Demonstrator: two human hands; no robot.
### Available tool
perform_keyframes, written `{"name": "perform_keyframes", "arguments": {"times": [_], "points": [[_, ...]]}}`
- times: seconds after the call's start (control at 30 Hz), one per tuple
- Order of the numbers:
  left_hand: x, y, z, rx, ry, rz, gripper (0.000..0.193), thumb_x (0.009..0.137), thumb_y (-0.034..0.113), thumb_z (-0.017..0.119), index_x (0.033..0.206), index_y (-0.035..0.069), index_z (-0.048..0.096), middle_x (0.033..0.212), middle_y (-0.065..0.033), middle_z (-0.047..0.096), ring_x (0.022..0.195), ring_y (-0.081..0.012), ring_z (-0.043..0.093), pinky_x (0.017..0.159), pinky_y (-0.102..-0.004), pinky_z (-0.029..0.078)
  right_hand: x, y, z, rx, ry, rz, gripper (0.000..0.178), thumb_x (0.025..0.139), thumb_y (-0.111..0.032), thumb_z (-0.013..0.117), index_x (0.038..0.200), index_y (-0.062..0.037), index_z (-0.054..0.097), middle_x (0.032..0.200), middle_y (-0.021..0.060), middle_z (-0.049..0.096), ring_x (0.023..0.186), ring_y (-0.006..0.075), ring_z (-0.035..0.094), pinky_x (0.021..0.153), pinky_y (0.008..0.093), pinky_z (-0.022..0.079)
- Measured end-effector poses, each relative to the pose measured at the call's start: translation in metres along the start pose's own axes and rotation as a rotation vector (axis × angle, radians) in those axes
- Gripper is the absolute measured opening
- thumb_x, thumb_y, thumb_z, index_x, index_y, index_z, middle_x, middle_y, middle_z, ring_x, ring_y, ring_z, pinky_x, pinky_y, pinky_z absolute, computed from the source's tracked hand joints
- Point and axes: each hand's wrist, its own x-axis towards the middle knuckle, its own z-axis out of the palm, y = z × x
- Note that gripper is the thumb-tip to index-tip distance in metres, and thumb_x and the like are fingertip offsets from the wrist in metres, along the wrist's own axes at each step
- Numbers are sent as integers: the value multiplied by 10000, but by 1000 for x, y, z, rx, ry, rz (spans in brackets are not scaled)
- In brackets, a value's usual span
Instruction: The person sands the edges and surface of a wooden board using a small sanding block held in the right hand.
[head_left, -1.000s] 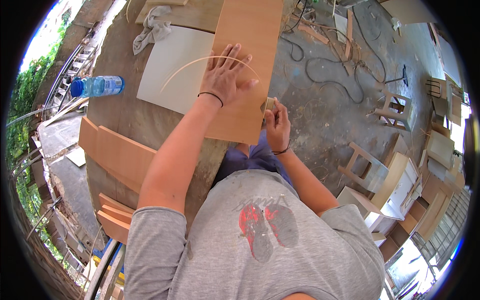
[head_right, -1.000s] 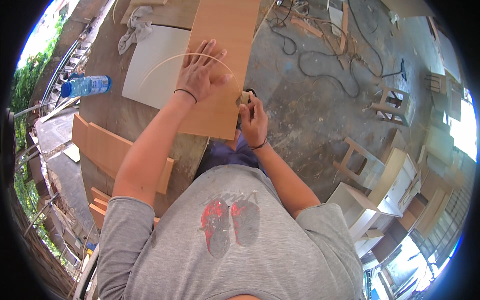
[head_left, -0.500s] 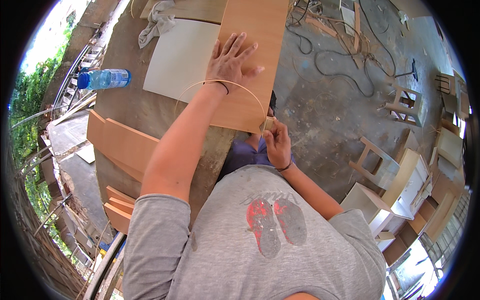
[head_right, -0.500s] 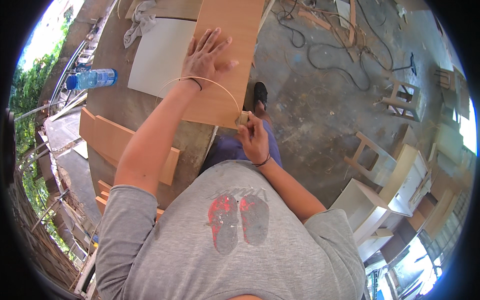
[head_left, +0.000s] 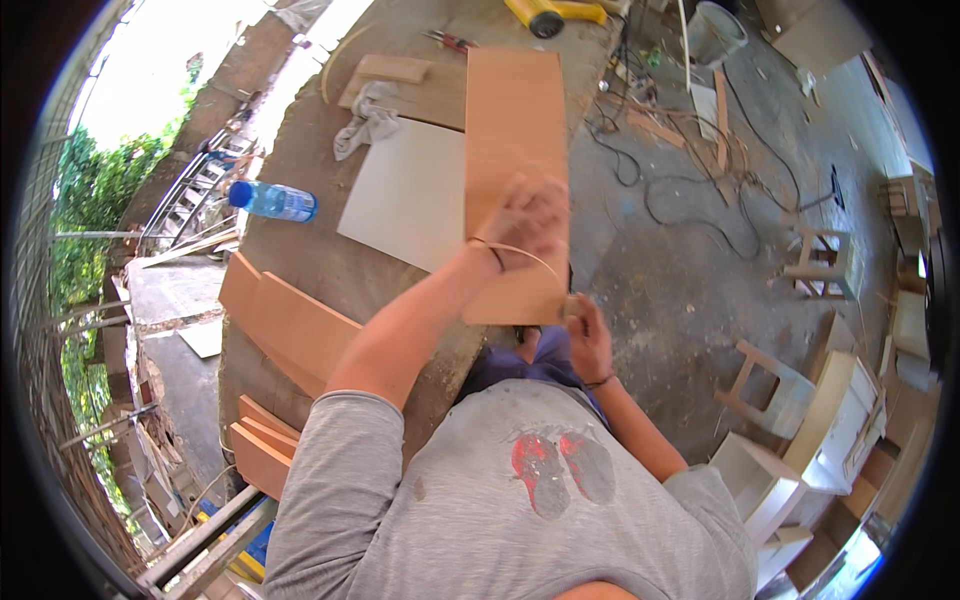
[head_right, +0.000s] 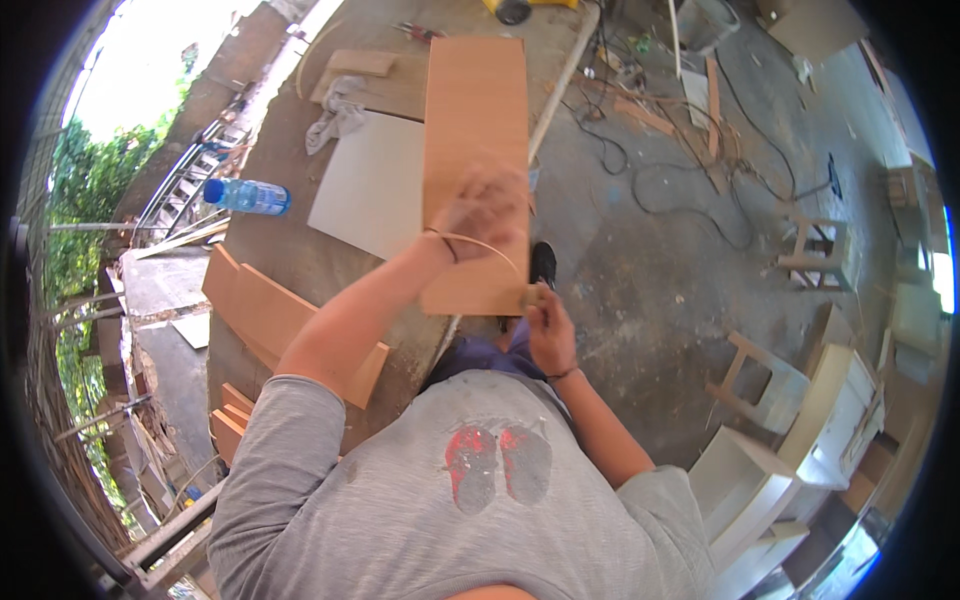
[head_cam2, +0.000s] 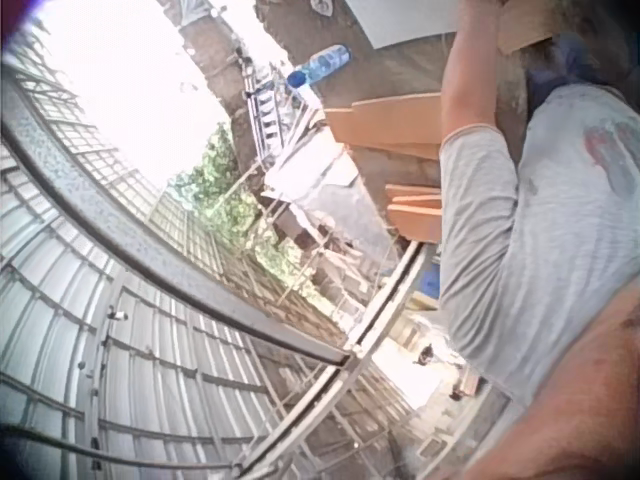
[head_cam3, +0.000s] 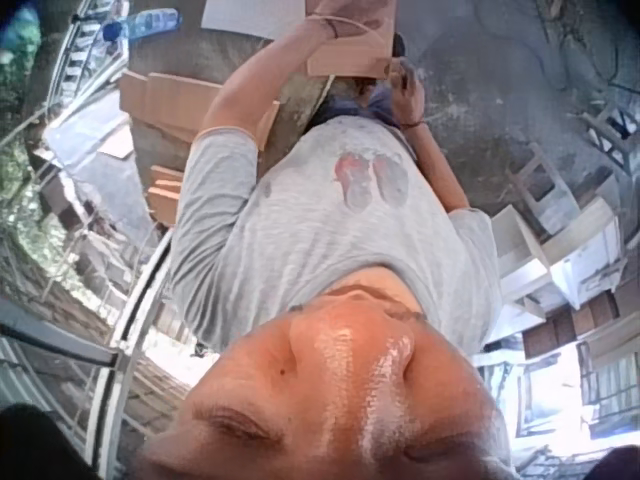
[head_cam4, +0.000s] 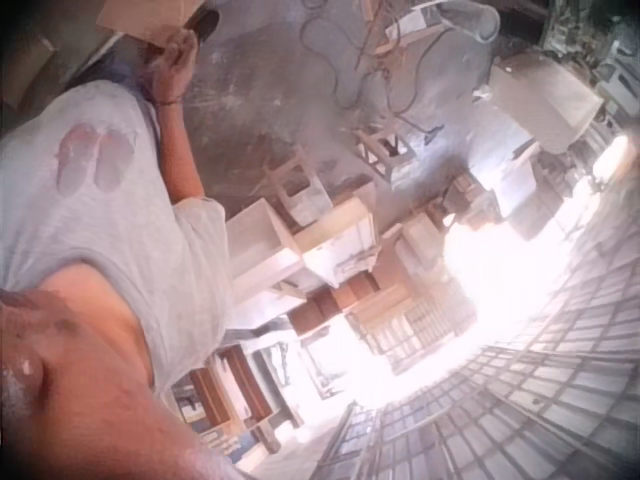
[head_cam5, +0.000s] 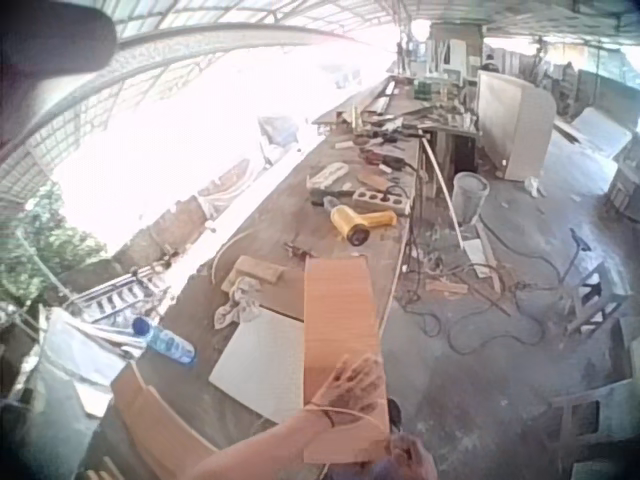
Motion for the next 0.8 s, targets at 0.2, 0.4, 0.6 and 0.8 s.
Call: {"name": "perform_keyframes", "arguments": {"times": [0.2, 0.4, 0.6, 0.8], "points": [[16, 13, -4, -195, 14, 133, 485, 876, 530, 545, 1128, 124, 622, 1324, -107, 500, 1361, -286, 335, 1164, -538, 152, 24, 6, -33, 139, -26, 145, 355, 997, -116, 504, 1343, -41, 529, 1017, 39, 616, 816, 92, 535, 697, 243, 478], [23, 24, -6, -157, 19, -117, 511, 869, 550, 547, 1068, 87, 628, 1236, -123, 515, 1292, -297, 369, 1131, -555, 165, 60, 14, -40, 135, -7, 87, 330, 1013, -132, 478, 1319, -43, 559, 1065, 55, 620, 783, 96, 558, 662, 249, 488], [21, 19, -1, -131, 170, -384, 530, 850, 526, 575, 1117, 68, 586, 1222, -151, 496, 1293, -319, 351, 1115, -590, 132, 109, 9, -46, 132, -42, 83, 283, 1006, -129, 480, 1236, -25, 609, 990, 69, 621, 674, 112, 538, 624, 262, 472], [21, 3, -10, -131, 32, -565, 540, 863, 520, 547, 1173, 81, 601, 1292, -155, 484, 1322, -313, 336, 1150, -589, 80, 165, -16, -53, 55, -212, 84, 278, 998, -164, 499, 1213, -42, 627, 1028, 100, 663, 841, 145, 598, 766, 276, 490]]}}
